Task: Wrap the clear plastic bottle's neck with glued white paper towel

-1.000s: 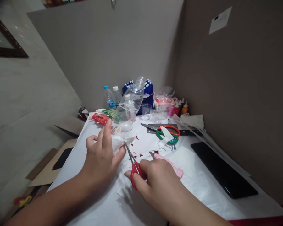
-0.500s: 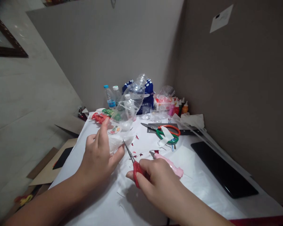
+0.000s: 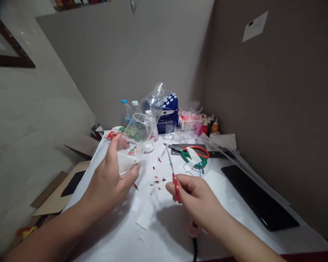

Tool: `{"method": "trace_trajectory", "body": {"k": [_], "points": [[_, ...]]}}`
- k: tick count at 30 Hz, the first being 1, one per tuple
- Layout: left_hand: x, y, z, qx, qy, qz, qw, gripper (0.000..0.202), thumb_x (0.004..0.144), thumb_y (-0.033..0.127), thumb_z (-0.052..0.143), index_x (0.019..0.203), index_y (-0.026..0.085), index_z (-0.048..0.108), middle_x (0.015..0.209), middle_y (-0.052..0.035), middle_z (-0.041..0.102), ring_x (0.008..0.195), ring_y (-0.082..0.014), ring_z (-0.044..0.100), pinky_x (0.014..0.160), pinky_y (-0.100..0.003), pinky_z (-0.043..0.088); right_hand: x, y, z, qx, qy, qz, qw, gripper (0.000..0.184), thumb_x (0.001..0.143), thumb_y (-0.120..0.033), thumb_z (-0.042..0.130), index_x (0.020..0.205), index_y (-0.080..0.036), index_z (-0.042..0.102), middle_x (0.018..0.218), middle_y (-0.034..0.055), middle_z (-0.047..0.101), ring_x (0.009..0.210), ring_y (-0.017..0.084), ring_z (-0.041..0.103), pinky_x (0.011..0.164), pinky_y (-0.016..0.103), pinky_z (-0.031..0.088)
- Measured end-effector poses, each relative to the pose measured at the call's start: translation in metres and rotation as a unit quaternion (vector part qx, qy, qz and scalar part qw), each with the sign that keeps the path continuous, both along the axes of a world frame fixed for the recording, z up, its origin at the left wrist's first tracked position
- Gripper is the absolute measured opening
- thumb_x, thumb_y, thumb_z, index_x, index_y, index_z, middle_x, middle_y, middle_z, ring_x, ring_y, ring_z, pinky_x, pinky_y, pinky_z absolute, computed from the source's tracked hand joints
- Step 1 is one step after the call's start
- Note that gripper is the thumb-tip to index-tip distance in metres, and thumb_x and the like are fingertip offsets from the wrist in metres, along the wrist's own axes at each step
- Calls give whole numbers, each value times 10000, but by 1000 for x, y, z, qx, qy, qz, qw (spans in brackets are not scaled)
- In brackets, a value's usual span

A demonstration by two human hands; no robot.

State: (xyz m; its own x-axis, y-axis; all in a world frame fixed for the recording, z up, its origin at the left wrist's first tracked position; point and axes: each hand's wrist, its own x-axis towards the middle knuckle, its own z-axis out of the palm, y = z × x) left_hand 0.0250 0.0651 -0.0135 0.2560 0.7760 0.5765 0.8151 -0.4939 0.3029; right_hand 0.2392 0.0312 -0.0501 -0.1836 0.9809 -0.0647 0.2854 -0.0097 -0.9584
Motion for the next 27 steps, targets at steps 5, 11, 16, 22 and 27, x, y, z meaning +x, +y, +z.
{"method": "trace_trajectory", "body": {"k": [5,11,16,22,27], "points": [[-5,0,11,-126,-64,7,990,794,896,436,535,1518,201,101,1471,-188,422,1326,-358,440,977,-494,461,30,18,-5,94,-317,16,944,446,952,-496,301,641,-210,444,604,-8,553,562,135,553,483,214,373],[-6,-4,25,-290,-120,-33,949,828,893,570,503,1540,244,102,1576,-135,272,1393,-382,326,1086,-525,319,70,60,-18,99,-545,-45,831,204,823,-347,594,716,-182,650,678,92,665,626,227,607,490,277,256],[-1,-8,25,-332,-195,-52,921,817,856,604,538,1527,260,223,1328,-129,573,1169,-356,531,1014,-492,358,82,81,-25,76,-608,-18,790,202,923,-333,589,948,-148,666,866,55,682,762,190,648,654,324,498],[-5,-5,28,-415,-205,-79,883,817,870,601,511,1530,239,192,717,6,623,744,-225,591,784,-358,444,84,97,-27,78,-609,-8,789,254,943,-324,594,1121,-144,613,1074,70,654,871,178,660,751,359,566],[-17,5,25,-495,-205,-157,829,785,896,554,516,1530,262,157,717,28,596,723,-178,562,750,-320,427,77,79,-5,226,-542,-106,802,134,922,-273,600,891,-166,673,742,13,681,647,152,641,591,267,476]]}}
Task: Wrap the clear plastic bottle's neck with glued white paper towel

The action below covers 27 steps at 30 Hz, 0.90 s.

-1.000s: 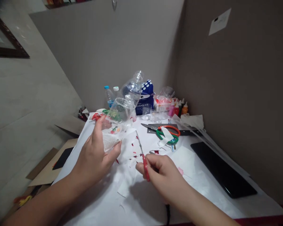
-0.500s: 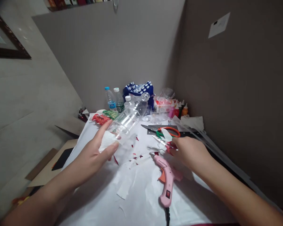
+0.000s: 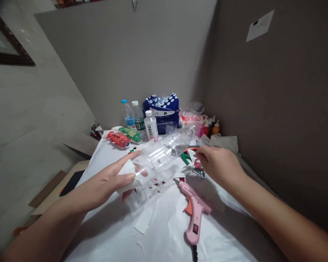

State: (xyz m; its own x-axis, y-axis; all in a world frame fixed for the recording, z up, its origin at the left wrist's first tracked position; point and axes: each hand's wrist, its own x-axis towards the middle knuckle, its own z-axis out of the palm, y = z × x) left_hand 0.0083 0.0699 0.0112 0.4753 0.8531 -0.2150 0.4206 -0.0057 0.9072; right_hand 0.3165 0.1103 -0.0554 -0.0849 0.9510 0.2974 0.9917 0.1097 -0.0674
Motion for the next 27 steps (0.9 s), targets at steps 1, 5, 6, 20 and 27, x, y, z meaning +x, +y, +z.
{"method": "trace_trajectory", "body": {"k": [1,5,6,20,27], "points": [[-1,2,-2,-16,-19,-19,1000,776,898,540,524,1527,259,168,697,33,584,692,-166,551,722,-310,426,-3,-10,8,57,19,-4,998,177,930,-303,581,862,-166,668,679,13,661,596,151,621,553,264,444],[-2,10,-7,-63,-74,-62,993,692,898,462,547,1494,236,276,718,17,594,573,-116,502,585,-253,397,-19,-49,39,329,125,136,926,313,945,-364,535,662,-231,546,485,-41,484,430,128,477,505,273,405],[-2,11,-7,-75,-85,-68,991,669,891,442,556,1479,241,308,814,-12,630,552,-99,498,559,-241,391,-22,-55,46,358,135,187,905,235,941,-330,541,725,-239,561,577,-16,547,524,153,547,577,290,450],[4,25,-18,-91,-177,-76,977,554,874,559,429,1032,91,679,789,-125,713,526,-140,555,408,-200,387,-39,-84,33,58,135,305,941,721,788,-386,703,1428,-225,412,1161,130,697,910,280,698,715,382,588],[14,22,-25,-110,-197,-24,974,451,865,530,541,906,104,683,944,-116,705,725,-227,708,716,-331,528,-76,-107,22,1,237,249,939,812,836,-397,648,1522,-198,262,1277,153,652,1012,293,696,720,363,611]]}}
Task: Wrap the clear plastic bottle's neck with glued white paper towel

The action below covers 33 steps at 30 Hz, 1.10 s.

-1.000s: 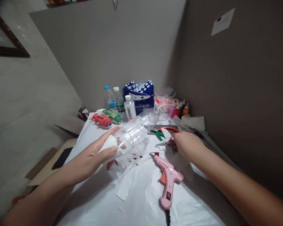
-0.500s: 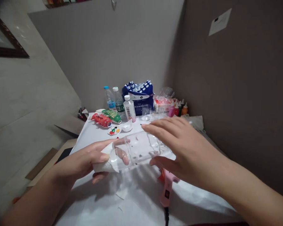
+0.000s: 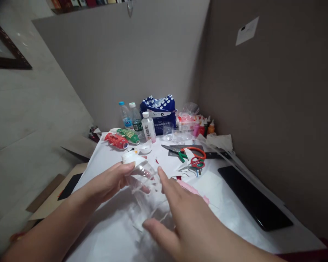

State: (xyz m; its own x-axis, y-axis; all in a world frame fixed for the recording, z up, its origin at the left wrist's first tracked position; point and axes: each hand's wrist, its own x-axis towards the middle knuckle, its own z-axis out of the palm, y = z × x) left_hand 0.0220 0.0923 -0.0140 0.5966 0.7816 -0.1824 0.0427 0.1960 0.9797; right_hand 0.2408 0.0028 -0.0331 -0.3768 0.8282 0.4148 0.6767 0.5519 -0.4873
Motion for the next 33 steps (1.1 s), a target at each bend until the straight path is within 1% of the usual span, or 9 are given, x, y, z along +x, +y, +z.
{"method": "trace_trajectory", "body": {"k": [3,7,9,12,17,25,27,30,33], "points": [[0,-3,3,-48,-53,-16,997,387,806,465,628,872,89,692,902,-117,719,723,-249,714,775,-383,524,-5,-7,3,4,47,40,998,822,812,-368,688,1514,-227,285,1255,143,667,1012,301,693,707,356,612],[-2,-1,-1,-108,-98,-81,986,417,741,421,660,968,74,707,916,-137,743,730,-268,710,806,-430,514,-1,-3,6,3,140,47,989,494,895,-259,598,1370,-330,484,995,44,736,747,191,705,536,256,574],[-2,-1,-5,-127,-92,-90,983,453,728,413,640,1010,65,710,941,-148,746,752,-278,709,830,-444,502,1,7,6,27,161,43,986,354,912,-193,564,1241,-321,581,892,17,713,667,151,667,511,233,542],[0,-2,-7,-144,-99,-82,981,480,715,391,620,1054,62,708,959,-158,742,798,-287,703,829,-456,503,-1,26,7,87,167,38,981,245,896,-139,579,1107,-252,634,884,34,693,665,146,638,569,261,543],[6,-7,-3,-129,-132,-69,980,408,713,328,601,1022,84,709,933,-146,737,873,-287,681,774,-435,546,-8,48,10,153,165,76,971,187,896,-124,589,1051,-203,658,938,71,705,814,170,660,687,291,557],[3,-2,-5,-117,-125,-82,982,354,728,364,584,872,73,727,813,-130,738,736,-234,684,741,-384,563,-10,56,12,160,116,121,973,127,917,-108,540,917,-168,653,834,62,673,747,153,616,650,275,502],[4,-3,-5,-107,-125,-85,983,344,721,356,638,909,79,721,855,-136,736,783,-250,686,740,-387,563,-12,56,13,152,118,122,974,139,915,-115,525,881,-176,645,809,55,661,724,149,603,628,268,489],[5,-5,-3,-60,-115,-106,986,452,689,359,734,1063,109,684,981,-148,724,868,-276,683,752,-384,558,-15,55,17,129,141,118,975,153,890,-95,522,843,-186,636,756,32,652,674,135,588,594,252,476],[2,-8,0,-23,-95,-141,985,515,709,385,742,1148,132,647,1063,-156,702,940,-286,673,786,-386,552,-7,58,20,87,169,105,976,143,878,-100,546,856,-199,647,773,23,683,696,138,619,635,256,497]]}}
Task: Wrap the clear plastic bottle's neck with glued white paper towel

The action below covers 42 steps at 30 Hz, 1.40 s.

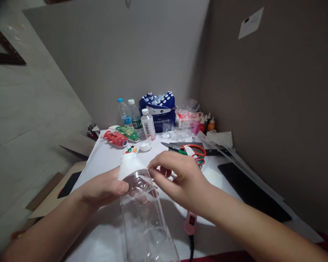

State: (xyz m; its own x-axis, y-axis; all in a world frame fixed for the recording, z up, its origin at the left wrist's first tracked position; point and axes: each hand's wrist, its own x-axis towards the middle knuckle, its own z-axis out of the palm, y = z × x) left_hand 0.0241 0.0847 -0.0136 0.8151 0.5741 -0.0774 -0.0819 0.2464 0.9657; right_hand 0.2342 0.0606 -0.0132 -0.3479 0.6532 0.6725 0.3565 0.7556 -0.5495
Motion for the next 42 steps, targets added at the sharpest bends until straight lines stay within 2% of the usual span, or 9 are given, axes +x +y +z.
{"method": "trace_trajectory", "body": {"k": [5,10,13,17,23,26,30,36,42], "points": [[-12,-1,11,12,35,32,999,510,677,362,763,1118,131,652,1064,-159,705,1002,-331,662,878,-479,528,46,13,-4,-97,5,-126,987,196,907,-317,562,763,-195,614,651,5,638,580,137,585,538,237,452],[-23,5,21,52,-3,103,993,391,731,343,713,1071,155,678,1031,-124,730,985,-314,673,845,-452,554,61,-13,-42,-205,-170,-206,942,439,936,-427,447,561,-207,499,488,9,559,456,147,506,465,252,321],[-24,9,22,69,-2,149,986,354,728,320,712,1036,149,685,981,-118,743,903,-284,695,793,-414,582,43,-40,-73,-239,-295,-217,899,158,843,-361,590,865,-207,613,595,38,687,535,228,634,485,261,273],[-24,11,23,80,-3,186,979,321,720,306,708,996,144,695,943,-109,738,944,-288,683,788,-415,602,31,-54,-95,-244,-320,-273,874,258,793,-275,576,1039,-200,560,660,76,708,582,292,672,487,264,195],[-32,13,27,146,-31,214,965,309,739,296,685,1009,149,705,948,-101,729,962,-305,679,786,-434,613,53,-47,-103,-292,-219,-269,891,139,796,-243,548,907,-237,466,604,-2,639,486,206,620,459,249,319],[-34,16,27,165,-45,214,962,302,746,317,674,985,139,715,938,-104,728,937,-293,680,771,-412,615,58,-48,-103,-366,31,-218,904,226,852,-371,566,977,-261,412,803,-6,637,516,148,603,466,241,434],[-30,20,24,137,-66,181,972,279,741,317,673,956,144,712,900,-86,726,914,-262,683,748,-362,612,54,-48,-93,-479,341,-94,803,509,707,-415,789,1100,-239,517,800,-16,591,599,122,553,525,222,441],[-23,22,15,101,-60,113,987,351,745,397,636,973,135,687,870,-105,745,757,-255,707,661,-388,603,41,-43,-76,-497,357,-26,791,330,794,-453,729,843,-130,681,595,-28,475,548,85,319,495,209,281],[-17,20,11,81,-56,95,991,393,707,432,662,927,106,673,825,-114,750,674,-235,710,615,-341,591,32,-39,-70,-473,336,-41,814,271,786,-405,755,833,-195,591,720,-27,560,523,72,394,486,212,293]]}}
